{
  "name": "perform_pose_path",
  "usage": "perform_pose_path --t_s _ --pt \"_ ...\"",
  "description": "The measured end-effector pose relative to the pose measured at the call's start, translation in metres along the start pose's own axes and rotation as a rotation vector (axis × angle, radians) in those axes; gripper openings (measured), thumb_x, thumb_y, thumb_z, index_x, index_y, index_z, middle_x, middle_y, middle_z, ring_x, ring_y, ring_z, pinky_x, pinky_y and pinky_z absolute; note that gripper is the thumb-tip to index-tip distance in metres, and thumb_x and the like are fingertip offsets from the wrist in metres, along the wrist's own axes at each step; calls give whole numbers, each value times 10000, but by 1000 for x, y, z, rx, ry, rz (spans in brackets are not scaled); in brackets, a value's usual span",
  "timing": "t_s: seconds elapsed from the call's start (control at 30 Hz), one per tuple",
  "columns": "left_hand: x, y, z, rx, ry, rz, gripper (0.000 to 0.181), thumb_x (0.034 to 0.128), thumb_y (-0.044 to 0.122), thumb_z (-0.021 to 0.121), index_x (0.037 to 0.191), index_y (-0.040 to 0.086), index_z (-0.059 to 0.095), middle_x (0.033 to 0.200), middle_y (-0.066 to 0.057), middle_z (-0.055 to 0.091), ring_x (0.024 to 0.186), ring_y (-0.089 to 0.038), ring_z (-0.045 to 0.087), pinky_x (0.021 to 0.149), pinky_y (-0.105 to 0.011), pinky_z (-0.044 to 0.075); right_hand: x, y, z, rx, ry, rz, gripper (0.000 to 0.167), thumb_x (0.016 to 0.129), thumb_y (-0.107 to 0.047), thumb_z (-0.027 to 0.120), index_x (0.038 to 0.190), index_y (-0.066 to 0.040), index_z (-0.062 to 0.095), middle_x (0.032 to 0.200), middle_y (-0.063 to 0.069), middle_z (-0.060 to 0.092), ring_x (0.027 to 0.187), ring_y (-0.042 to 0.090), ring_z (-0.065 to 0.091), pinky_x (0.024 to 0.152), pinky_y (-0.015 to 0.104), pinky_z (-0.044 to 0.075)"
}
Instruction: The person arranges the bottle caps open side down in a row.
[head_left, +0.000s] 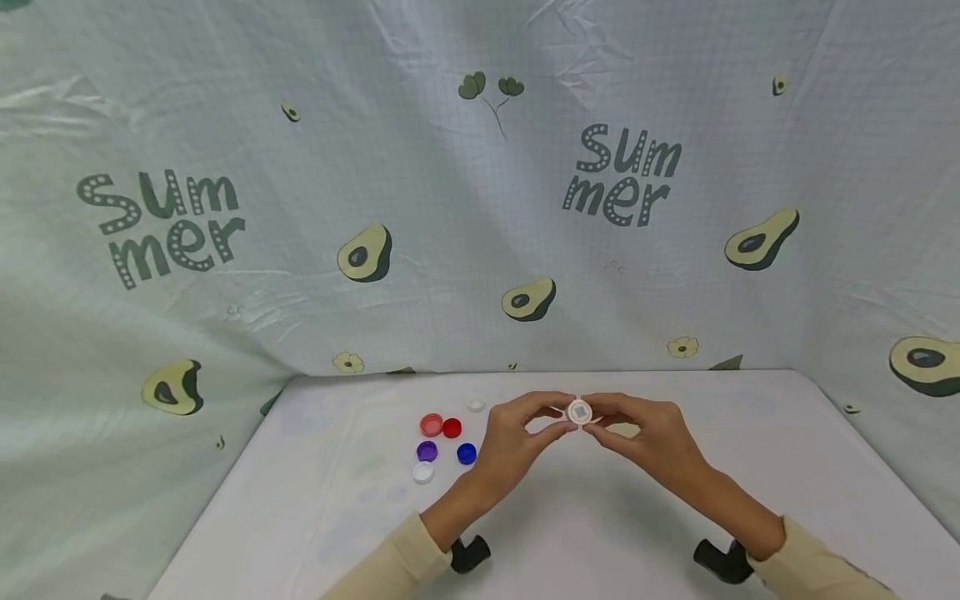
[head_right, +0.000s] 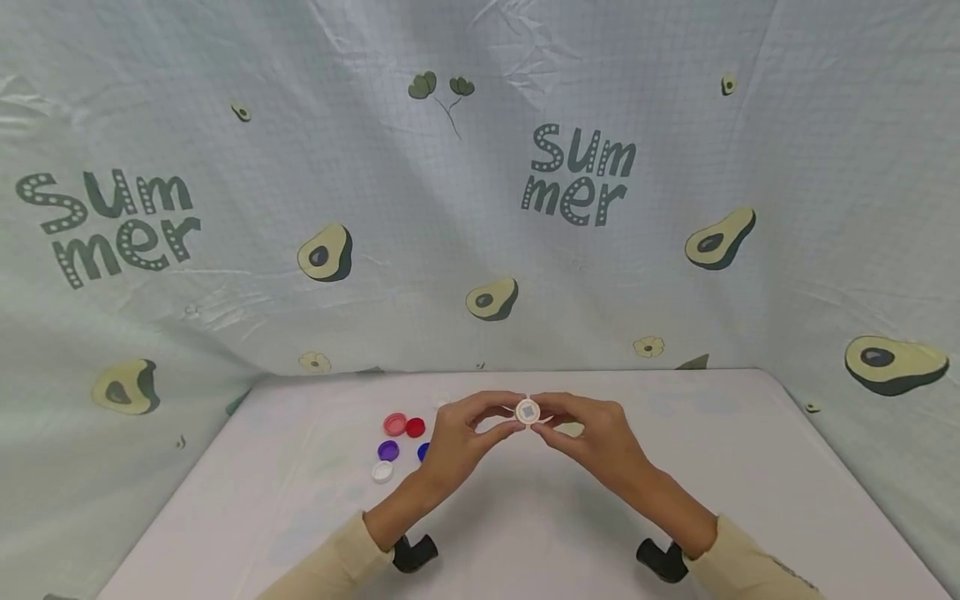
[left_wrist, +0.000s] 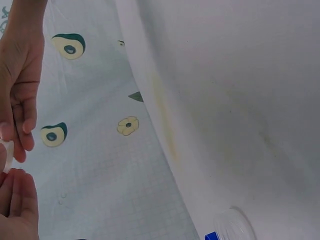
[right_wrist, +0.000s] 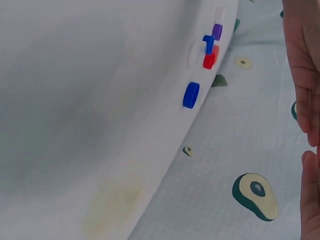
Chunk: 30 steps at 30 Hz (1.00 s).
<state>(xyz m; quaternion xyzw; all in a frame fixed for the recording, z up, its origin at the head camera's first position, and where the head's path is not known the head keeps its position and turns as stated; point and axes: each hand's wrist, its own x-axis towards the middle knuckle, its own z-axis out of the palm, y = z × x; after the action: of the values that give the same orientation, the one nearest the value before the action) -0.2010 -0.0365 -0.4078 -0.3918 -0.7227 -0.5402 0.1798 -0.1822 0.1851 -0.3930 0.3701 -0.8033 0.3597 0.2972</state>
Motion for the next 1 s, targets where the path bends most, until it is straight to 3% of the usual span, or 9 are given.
perform_pose_path --t_s 0.2,0.37,0.57,0.83,1.0 --pt "5 -4 2 39 -44 -58 365 914 121 751 1270 61 697 1220 -45 725 1062 -172 702 926 -239 555 1 7 0 -19 -24 75 469 729 71 866 1159 -71 742 1075 47 767 824 129 751 750 176 579" --pt "7 -10 6 84 -66 -93 341 905 134 761 1239 82 717 1203 -41 731 1059 -175 697 918 -252 564 -1 17 1 -20 -53 107 458 732 76 862 1144 -88 749 1095 28 759 907 188 750 772 252 601" --pt "11 -19 14 85 -82 -165 328 906 164 760 1225 97 724 1181 -8 741 1065 -131 705 919 -263 565 -6 31 -2 -51 -108 194 396 793 -29 854 1161 -142 760 1116 -17 758 968 186 743 819 354 612" --pt "26 -29 24 10 -108 -276 285 887 160 788 1165 111 751 1087 4 768 986 -98 727 855 -219 574 -9 50 -7 66 -146 334 323 846 -83 825 1161 -124 767 1130 -4 756 1015 169 731 856 377 600" --pt "31 -36 28 -17 -143 -348 249 883 136 797 1124 87 761 1056 -13 773 914 -58 728 808 -176 571 -13 58 -5 132 -165 447 289 872 -150 813 1154 -108 772 1120 41 761 1003 159 735 822 306 608"
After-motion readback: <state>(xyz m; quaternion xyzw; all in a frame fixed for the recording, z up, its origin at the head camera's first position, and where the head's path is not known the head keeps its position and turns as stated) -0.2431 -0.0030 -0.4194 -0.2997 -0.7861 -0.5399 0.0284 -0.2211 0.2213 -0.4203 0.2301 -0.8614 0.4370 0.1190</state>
